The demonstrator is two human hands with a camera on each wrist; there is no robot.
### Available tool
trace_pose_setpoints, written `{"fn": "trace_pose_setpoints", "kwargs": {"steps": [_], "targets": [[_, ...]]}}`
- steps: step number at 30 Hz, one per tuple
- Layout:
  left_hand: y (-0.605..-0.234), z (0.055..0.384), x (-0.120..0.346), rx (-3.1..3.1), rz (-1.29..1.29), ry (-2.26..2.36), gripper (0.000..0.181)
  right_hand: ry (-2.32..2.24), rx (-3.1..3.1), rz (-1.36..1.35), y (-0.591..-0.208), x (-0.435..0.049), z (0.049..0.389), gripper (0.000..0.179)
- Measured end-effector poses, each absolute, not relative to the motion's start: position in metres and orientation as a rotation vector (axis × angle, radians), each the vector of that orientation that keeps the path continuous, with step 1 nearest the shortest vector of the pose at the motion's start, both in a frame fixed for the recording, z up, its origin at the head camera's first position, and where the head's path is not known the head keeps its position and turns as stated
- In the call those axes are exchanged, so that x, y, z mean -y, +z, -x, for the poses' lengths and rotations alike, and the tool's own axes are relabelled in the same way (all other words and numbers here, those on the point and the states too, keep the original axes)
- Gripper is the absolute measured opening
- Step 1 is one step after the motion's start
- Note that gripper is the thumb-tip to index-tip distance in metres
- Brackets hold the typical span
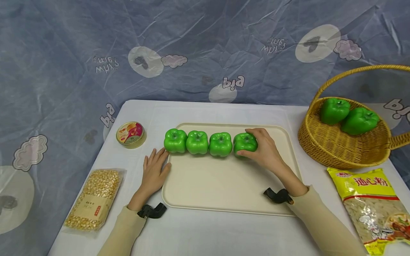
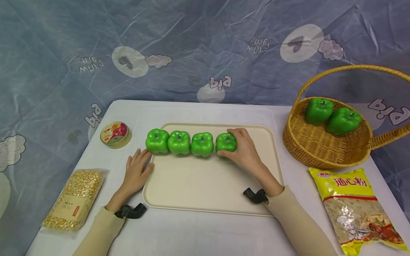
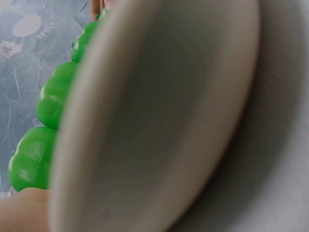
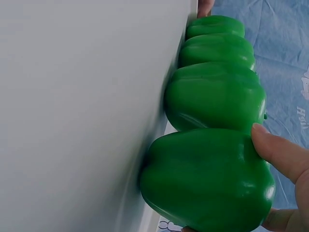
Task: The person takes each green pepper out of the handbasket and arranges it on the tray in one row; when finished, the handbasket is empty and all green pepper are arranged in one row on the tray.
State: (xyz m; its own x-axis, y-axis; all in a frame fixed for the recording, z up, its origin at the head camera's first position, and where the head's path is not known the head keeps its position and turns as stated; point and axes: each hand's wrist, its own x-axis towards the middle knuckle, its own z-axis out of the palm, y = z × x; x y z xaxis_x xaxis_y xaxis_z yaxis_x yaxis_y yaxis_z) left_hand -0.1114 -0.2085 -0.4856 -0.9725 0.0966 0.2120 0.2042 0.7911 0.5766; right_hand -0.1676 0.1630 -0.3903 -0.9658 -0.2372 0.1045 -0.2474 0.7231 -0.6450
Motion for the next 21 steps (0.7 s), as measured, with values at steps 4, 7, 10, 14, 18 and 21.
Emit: {"fn": "trace_pose_setpoints", "kwargs": {"steps": [4,7,10,14,18,21], "targets": [[-0.4864,0.1117,0.2086,2.798,0.244,-0.929,0.047,1.089,2.893,-0.421,-0.3904,-0.1616,0.1672,0.082],[-0.4864,0.1124,0.2088,2.8,0.241,-0.932,0.047,1.088,2.889,-0.426,-0.3902,-0.1609,0.1671,0.082],[-0.4854,0.1127,0.2089,2.805,0.24,-0.937,0.048,1.09,2.885,-0.426,-0.3899,-0.16,0.1668,0.082],[-0.4847,0.1126,0.2089,2.813,0.238,-0.934,0.048,1.094,2.883,-0.423,-0.3899,-0.1592,0.1663,0.083],[-0.4856,0.1122,0.2086,2.806,0.235,-0.936,0.048,1.099,2.88,-0.43,-0.3902,-0.1592,0.1655,0.084],[-0.4866,0.112,0.208,2.794,0.238,-0.927,0.047,1.096,2.879,-0.44,-0.3903,-0.1594,0.165,0.085]]}}
